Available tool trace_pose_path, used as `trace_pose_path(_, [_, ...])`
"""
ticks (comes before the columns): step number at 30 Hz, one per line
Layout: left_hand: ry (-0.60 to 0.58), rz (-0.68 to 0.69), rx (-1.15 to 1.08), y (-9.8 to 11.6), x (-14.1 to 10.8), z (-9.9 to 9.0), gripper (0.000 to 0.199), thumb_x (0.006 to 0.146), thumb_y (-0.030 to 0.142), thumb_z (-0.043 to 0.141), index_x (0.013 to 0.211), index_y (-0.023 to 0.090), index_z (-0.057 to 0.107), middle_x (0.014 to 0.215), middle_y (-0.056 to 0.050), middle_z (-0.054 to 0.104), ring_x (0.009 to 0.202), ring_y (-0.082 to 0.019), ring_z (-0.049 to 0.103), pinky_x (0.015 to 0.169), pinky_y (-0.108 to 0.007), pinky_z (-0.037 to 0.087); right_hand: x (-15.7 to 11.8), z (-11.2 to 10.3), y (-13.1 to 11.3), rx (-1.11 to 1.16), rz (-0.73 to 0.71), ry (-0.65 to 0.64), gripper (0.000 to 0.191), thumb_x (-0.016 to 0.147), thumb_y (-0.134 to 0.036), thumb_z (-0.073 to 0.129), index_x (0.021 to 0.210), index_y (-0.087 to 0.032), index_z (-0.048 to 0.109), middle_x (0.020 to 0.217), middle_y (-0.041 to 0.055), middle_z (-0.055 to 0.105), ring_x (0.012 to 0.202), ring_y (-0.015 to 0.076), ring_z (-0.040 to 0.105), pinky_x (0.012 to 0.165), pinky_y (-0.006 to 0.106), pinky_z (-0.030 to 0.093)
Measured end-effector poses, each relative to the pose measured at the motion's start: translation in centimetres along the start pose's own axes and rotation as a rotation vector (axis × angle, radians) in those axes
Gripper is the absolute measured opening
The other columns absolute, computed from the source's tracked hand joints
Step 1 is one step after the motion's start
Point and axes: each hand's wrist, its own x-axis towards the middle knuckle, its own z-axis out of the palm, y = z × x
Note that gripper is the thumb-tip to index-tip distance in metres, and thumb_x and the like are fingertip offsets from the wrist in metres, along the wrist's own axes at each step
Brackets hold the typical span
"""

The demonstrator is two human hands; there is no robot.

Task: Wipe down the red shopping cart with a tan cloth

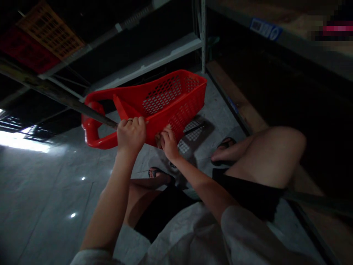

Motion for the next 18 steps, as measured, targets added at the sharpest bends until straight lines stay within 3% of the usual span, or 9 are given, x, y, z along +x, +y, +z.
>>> trace_pose_path(3, [0.037, 0.020, 0.044, -0.3, -0.2, 0.1, 0.039, 0.106, 0.024, 0.029, 0.091, 0.017, 0.064, 0.081, -0.013, 0.069, 0.076, -0.027, 0.063, 0.073, -0.042, 0.041, -3.3, 0.3, 2.2, -0.022, 0.092, 0.034, 0.027, 0.094, -0.014, 0.045, 0.113, -0.023, 0.062, 0.116, 0.0113, 0.060, 0.110, 0.0224, 0.065, 0.099, 0.039, 0.057])
trace_pose_path(5, [0.066, 0.037, 0.061, -0.4, -0.2, 0.2, 0.040, 0.107, 0.026, 0.029, 0.091, 0.018, 0.064, 0.079, -0.013, 0.068, 0.075, -0.027, 0.062, 0.071, -0.042, 0.041, -3.4, 0.7, 2.2, -0.023, 0.107, 0.047, 0.024, 0.096, -0.016, 0.046, 0.112, -0.022, 0.062, 0.114, 0.0120, 0.060, 0.108, 0.0225, 0.065, 0.099, 0.038, 0.057])
trace_pose_path(9, [0.033, 0.049, 0.056, -0.5, -0.4, -0.1, 0.042, 0.107, 0.027, 0.027, 0.089, 0.017, 0.063, 0.079, -0.014, 0.068, 0.075, -0.027, 0.063, 0.070, -0.042, 0.039, 0.7, 0.6, 1.1, -0.041, -0.046, -0.037, 0.022, 0.099, -0.019, 0.048, 0.114, -0.022, 0.064, 0.121, 0.0132, 0.060, 0.119, 0.0232, 0.060, 0.110, 0.040, 0.050])
trace_pose_path(11, [0.011, 0.041, 0.041, -0.6, -0.7, -0.3, 0.041, 0.107, 0.028, 0.028, 0.087, 0.018, 0.063, 0.078, -0.014, 0.067, 0.075, -0.028, 0.063, 0.069, -0.042, 0.038, 3.7, -0.4, 1.8, -0.074, -0.132, -0.086, 0.024, 0.097, -0.018, 0.049, 0.115, -0.023, 0.065, 0.123, 0.0120, 0.060, 0.122, 0.0229, 0.058, 0.113, 0.040, 0.048])
trace_pose_path(13, [0.009, 0.035, 0.034, -0.7, -1.1, -0.4, 0.039, 0.106, 0.033, 0.031, 0.086, 0.019, 0.061, 0.076, -0.014, 0.066, 0.074, -0.029, 0.062, 0.067, -0.042, 0.037, 6.7, -2.2, 3.7, -0.107, -0.058, 0.048, 0.025, 0.095, -0.015, 0.049, 0.113, -0.023, 0.064, 0.121, 0.0112, 0.059, 0.121, 0.0230, 0.058, 0.112, 0.040, 0.047])
trace_pose_path(16, [0.021, 0.044, 0.053, -1.3, -1.9, -0.6, 0.038, 0.105, 0.042, 0.037, 0.083, 0.020, 0.059, 0.074, -0.012, 0.064, 0.072, -0.027, 0.061, 0.066, -0.041, 0.036, 10.9, -5.3, 7.3, -0.132, 0.192, 0.425, 0.027, 0.089, -0.013, 0.050, 0.114, -0.019, 0.059, 0.123, 0.0147, 0.054, 0.119, 0.0253, 0.055, 0.110, 0.043, 0.046])
trace_pose_path(18, [0.024, 0.046, 0.061, -1.9, -2.4, -0.5, 0.040, 0.103, 0.046, 0.040, 0.081, 0.020, 0.059, 0.072, -0.011, 0.064, 0.070, -0.026, 0.060, 0.065, -0.040, 0.035, 12.6, -6.6, 8.6, -0.122, 0.280, 0.555, 0.031, 0.085, -0.013, 0.054, 0.115, -0.017, 0.054, 0.124, 0.0169, 0.050, 0.116, 0.0264, 0.055, 0.108, 0.046, 0.047])
